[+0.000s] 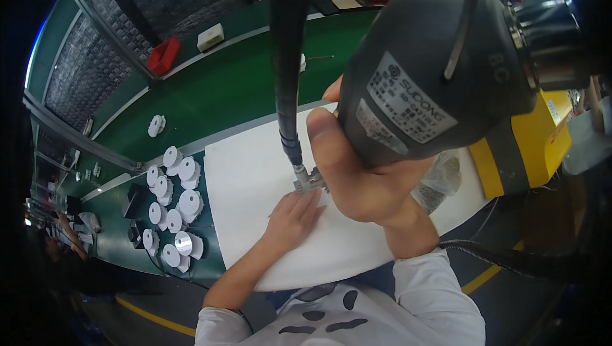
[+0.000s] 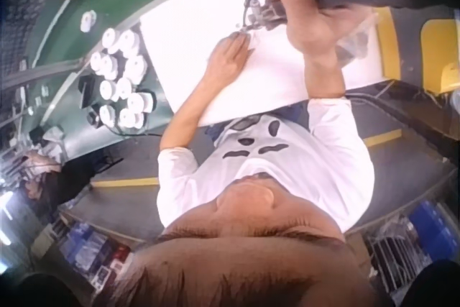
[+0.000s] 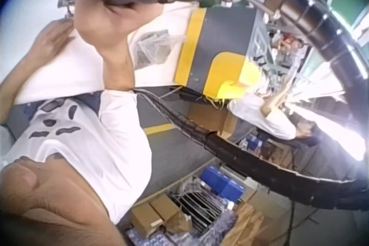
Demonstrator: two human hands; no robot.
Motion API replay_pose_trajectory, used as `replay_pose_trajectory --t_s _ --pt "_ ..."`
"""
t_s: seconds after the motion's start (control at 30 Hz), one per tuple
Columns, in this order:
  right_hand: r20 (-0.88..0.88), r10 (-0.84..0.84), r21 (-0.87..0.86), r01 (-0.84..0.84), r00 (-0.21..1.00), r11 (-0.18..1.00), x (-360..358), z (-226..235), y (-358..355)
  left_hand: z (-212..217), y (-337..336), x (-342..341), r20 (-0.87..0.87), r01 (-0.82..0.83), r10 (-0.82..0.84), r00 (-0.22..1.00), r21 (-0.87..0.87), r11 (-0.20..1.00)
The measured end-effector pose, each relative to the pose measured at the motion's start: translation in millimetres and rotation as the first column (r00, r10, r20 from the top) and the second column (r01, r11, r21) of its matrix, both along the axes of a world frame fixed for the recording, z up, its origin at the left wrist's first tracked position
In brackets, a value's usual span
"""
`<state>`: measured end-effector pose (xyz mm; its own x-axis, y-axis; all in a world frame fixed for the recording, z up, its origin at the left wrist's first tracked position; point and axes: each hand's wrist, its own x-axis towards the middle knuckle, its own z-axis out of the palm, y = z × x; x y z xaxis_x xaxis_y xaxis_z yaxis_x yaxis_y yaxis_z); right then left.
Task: The person solders wires onto circular electronic components at an assembly line station. This is done using a soldering iron and soldering wire.
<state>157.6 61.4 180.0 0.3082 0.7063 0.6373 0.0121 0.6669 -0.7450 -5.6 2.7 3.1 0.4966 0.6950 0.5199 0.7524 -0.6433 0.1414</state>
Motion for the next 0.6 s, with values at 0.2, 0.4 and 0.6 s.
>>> replay_pose_trajectory --t_s 0.2,0.4,0.6 --pt "-0.006 0.139 0.041 -0.138 0.99 0.99 -2.1 -12.3 4.7 1.5 -0.9 1.6 -0.017 0.003 -0.003 1.0 0.032 0.999" --pt "-0.058 0.204 -0.026 -0.206 0.977 0.978 -10.2 -15.3 1.5 -1.5 -1.9 -3.0 0.044 0.005 -0.005 0.999 -0.004 1.0" --pt "0.004 0.229 0.041 -0.229 0.973 0.972 -8.7 -20.1 7.3 -0.1 -1.3 -2.1 0.039 0.0 0.001 0.999 -0.022 1.0"
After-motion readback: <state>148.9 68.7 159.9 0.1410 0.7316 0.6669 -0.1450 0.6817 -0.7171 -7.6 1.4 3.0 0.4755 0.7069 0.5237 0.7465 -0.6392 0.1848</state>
